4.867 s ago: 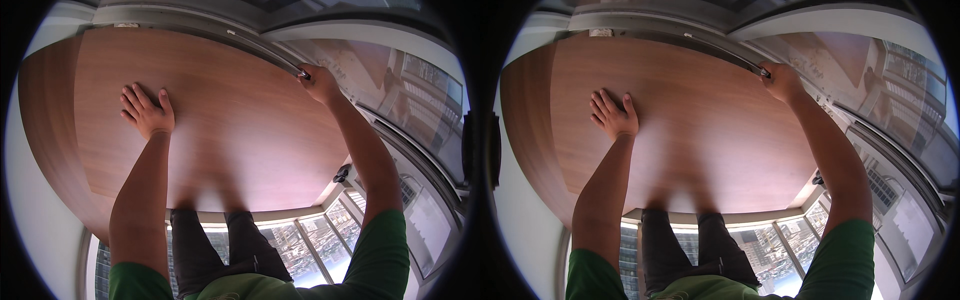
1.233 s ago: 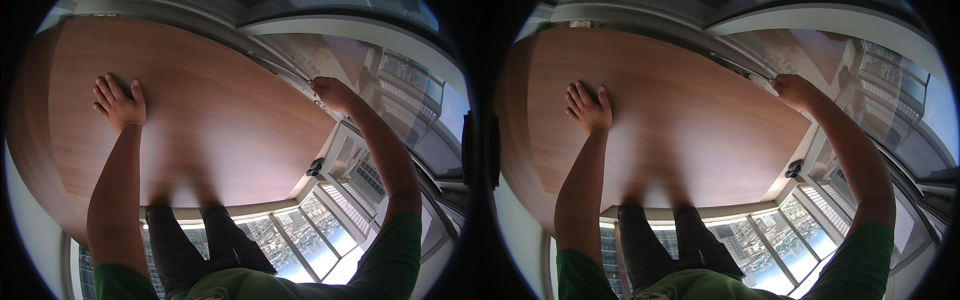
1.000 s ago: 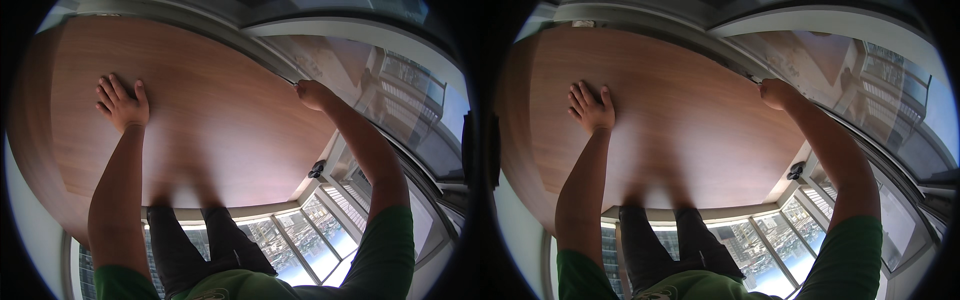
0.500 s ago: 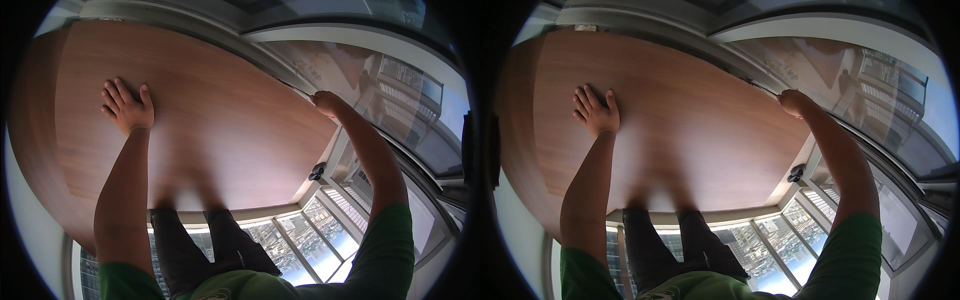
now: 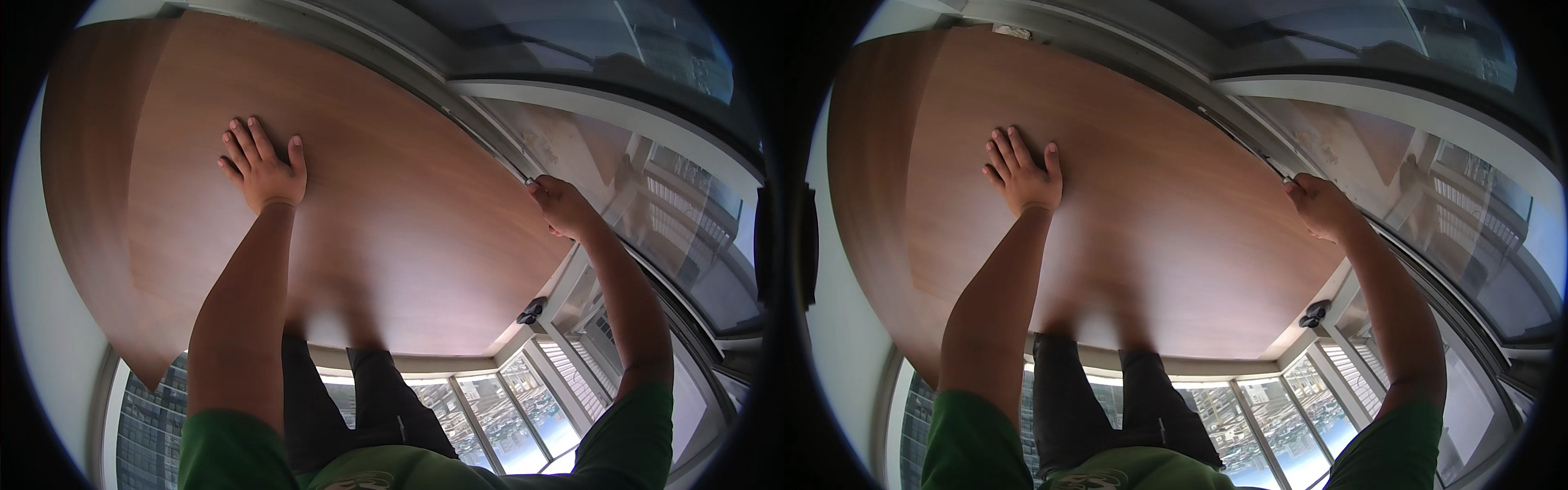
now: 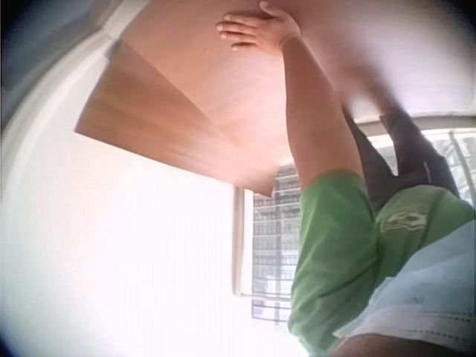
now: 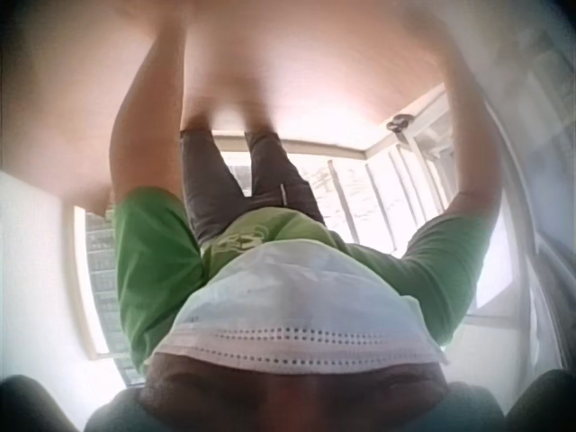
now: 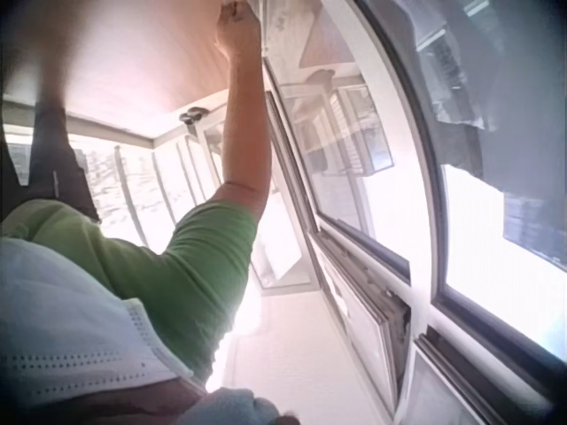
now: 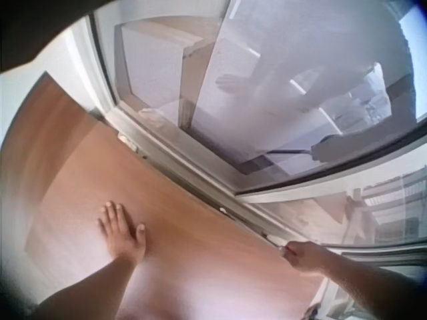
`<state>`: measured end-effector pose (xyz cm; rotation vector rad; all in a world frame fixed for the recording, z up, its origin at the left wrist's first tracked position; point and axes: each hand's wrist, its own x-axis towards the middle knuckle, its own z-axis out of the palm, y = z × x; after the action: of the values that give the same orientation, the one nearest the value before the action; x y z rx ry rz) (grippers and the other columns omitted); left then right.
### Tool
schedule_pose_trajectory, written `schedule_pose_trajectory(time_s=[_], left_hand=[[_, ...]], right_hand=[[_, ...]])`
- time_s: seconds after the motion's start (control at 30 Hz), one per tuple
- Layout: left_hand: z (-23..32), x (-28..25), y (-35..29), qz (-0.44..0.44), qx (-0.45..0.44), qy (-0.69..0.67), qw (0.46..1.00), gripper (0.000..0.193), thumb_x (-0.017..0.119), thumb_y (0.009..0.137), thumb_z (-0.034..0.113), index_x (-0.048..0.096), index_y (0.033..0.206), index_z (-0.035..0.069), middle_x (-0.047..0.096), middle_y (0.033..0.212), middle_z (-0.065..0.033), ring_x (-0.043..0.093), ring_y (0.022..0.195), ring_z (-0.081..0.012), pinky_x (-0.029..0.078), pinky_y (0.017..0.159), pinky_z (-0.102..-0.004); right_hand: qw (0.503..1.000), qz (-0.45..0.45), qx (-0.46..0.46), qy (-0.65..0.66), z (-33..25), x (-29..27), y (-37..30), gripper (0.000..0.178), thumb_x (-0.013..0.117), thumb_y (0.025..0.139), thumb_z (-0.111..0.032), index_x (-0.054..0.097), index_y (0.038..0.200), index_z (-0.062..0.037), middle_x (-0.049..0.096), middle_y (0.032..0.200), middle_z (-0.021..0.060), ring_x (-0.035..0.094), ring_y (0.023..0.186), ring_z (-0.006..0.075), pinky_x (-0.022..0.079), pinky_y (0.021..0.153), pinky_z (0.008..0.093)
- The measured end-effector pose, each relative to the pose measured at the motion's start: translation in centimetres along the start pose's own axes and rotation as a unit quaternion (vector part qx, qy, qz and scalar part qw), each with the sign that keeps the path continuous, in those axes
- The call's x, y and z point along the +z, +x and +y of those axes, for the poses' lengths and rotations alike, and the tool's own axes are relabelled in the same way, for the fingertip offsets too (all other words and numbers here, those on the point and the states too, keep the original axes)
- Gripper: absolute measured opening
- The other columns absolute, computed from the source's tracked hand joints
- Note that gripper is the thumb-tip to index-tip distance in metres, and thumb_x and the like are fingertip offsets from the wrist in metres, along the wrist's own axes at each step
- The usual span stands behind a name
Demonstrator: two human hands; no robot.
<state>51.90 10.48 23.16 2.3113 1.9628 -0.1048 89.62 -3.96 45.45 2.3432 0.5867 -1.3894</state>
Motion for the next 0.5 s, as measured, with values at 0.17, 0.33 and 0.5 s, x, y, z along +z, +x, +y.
schedule_pose_trajectory(time_s=[0.17,0.33,0.5], left_hand=[[0.7,0.1,-0.1,-0.011,-0.004,-0.023,1.0,0.083,0.033,0.101,0.065,0.015,0.163,0.013,0.007,0.172,-0.0105,0.004,0.158,-0.0293,0.002,0.126,-0.0545],[0.5,0.0,-0.1,-0.01,-0.003,-0.033,0.999,0.083,0.034,0.101,0.064,0.017,0.163,0.013,0.008,0.171,-0.0107,0.005,0.158,-0.0305,0.002,0.125,-0.0553],[0.3,-0.1,-0.2,-0.005,-0.002,-0.05,0.999,0.082,0.035,0.101,0.064,0.018,0.163,0.013,0.01,0.171,-0.0111,0.007,0.158,-0.0313,0.002,0.125,-0.0558]], right_hand=[[0.985,0.04,-0.153,-0.066,-5.7,1.1,1.4,0.048,0.045,0.106,-0.052,0.059,0.1,-0.0064,0.055,0.066,0.0054,0.054,0.052,0.0172,0.05,0.056,0.0351],[0.996,-0.013,-0.085,-0.008,-9.7,0.0,1.5,0.052,0.043,0.106,-0.055,0.06,0.101,-0.0063,0.053,0.062,0.0038,0.054,0.053,0.0147,0.049,0.055,0.034],[0.996,-0.029,-0.072,-0.053,-10.4,-0.1,1.7,0.051,0.042,0.107,-0.054,0.061,0.106,-0.0064,0.053,0.062,0.0034,0.055,0.051,0.0148,0.05,0.054,0.0337]])
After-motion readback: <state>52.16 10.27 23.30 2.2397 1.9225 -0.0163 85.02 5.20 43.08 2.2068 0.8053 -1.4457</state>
